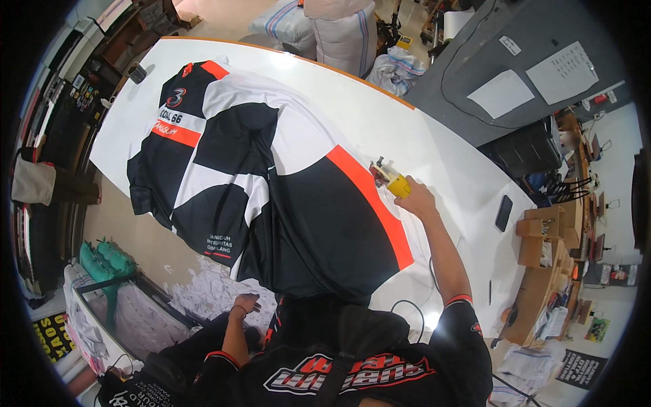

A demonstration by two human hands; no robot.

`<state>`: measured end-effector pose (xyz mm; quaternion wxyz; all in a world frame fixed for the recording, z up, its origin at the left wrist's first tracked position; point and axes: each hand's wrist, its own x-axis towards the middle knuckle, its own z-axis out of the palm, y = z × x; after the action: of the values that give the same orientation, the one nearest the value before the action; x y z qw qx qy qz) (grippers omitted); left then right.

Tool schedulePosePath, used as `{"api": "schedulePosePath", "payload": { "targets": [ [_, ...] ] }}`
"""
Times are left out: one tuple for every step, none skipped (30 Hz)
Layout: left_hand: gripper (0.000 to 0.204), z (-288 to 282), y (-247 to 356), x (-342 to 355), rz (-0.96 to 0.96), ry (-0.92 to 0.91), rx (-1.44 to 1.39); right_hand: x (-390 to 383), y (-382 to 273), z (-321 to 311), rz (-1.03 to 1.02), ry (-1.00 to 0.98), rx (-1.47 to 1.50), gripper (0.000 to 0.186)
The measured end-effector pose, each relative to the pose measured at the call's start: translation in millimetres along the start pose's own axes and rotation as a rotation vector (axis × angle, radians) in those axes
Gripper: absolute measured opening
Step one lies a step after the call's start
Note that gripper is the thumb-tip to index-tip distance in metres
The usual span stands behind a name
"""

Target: The person uses a yellow electric fabric cutter to cut black and white fabric pieces on a white table. They align the fabric, cut along the edges, and separate the pieces, handling multiple fabric sections throughout the process.

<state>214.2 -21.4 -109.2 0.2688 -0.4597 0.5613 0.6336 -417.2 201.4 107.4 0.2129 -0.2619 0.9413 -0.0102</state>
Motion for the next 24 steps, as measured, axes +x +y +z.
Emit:
{"api": "schedulePosePath", "payload": {
  "targets": [
    [0.038,-1,3,1,0.02,0.009,0.034,2,-2,-1,0.006,-0.012,0.002,0.072],
    [0.038,-3,5,0,0.041,0.02,0.066,3,-9,-4,0.01,-0.023,0.004,0.072],
    [0.038,-4,8,-1,0.061,0.031,0.098,5,-15,-7,0.013,-0.034,0.006,0.072],
    [0.039,-5,10,0,0.069,0.029,0.081,9,-20,-8,0.01,-0.038,0.003,0.072],
    [0.039,-7,10,1,0.075,0.027,0.067,12,-23,-8,0.007,-0.043,0.004,0.072],
    [0.04,-9,10,2,0.082,0.025,0.053,15,-27,-9,0.005,-0.048,0.004,0.072],
    [0.04,-9,9,3,0.016,0.065,-0.066,18,-30,-10,0.005,-0.038,0.006,0.071],
    [0.041,-8,10,4,-0.05,0.105,-0.185,22,-33,-10,0.004,-0.028,0.008,0.071],
    [0.041,-7,11,5,-0.117,0.146,-0.304,25,-36,-10,0.003,-0.018,0.01,0.07],
    [0.042,-8,11,4,-0.133,0.133,-0.28,30,-38,-10,-0.004,-0.028,0.001,0.07],
    [0.043,-9,15,0,-0.148,0.118,-0.258,34,-41,-9,-0.012,-0.038,-0.012,0.071],
    [0.044,-9,19,-4,-0.164,0.104,-0.235,39,-44,-9,-0.019,-0.048,-0.023,0.072],
    [0.042,-7,23,-8,-0.169,0.125,-0.238,44,-47,-10,-0.022,-0.055,-0.026,0.071],
    [0.04,-5,23,-10,-0.174,0.144,-0.238,48,-52,-11,-0.024,-0.061,-0.028,0.071],
    [0.039,-3,25,-12,-0.179,0.164,-0.239,52,-56,-12,-0.025,-0.068,-0.03,0.071],
    [0.038,-3,26,-13,-0.175,0.154,-0.233,55,-59,-11,-0.033,-0.054,-0.033,0.071],
    [0.038,-5,25,-12,-0.17,0.145,-0.225,59,-62,-10,-0.041,-0.039,-0.035,0.071],
    [0.037,-5,24,-12,-0.165,0.136,-0.218,63,-65,-9,-0.048,-0.024,-0.037,0.071],
    [0.037,-6,24,-11,-0.169,0.142,-0.207,67,-68,-10,-0.055,-0.028,-0.034,0.071],
    [0.037,-7,25,-12,-0.171,0.149,-0.198,71,-73,-11,-0.062,-0.033,-0.031,0.071],
    [0.037,-7,26,-12,-0.174,0.156,-0.189,74,-77,-13,-0.069,-0.037,-0.029,0.07],
    [0.037,-5,27,-14,-0.151,0.169,-0.214,76,-81,-14,-0.068,-0.033,-0.026,0.07],
    [0.037,-5,26,-14,-0.127,0.185,-0.237,77,-86,-17,-0.068,-0.029,-0.021,0.069],
    [0.037,-6,24,-14,-0.103,0.201,-0.259,79,-91,-18,-0.068,-0.024,-0.015,0.069]
  ]
}}
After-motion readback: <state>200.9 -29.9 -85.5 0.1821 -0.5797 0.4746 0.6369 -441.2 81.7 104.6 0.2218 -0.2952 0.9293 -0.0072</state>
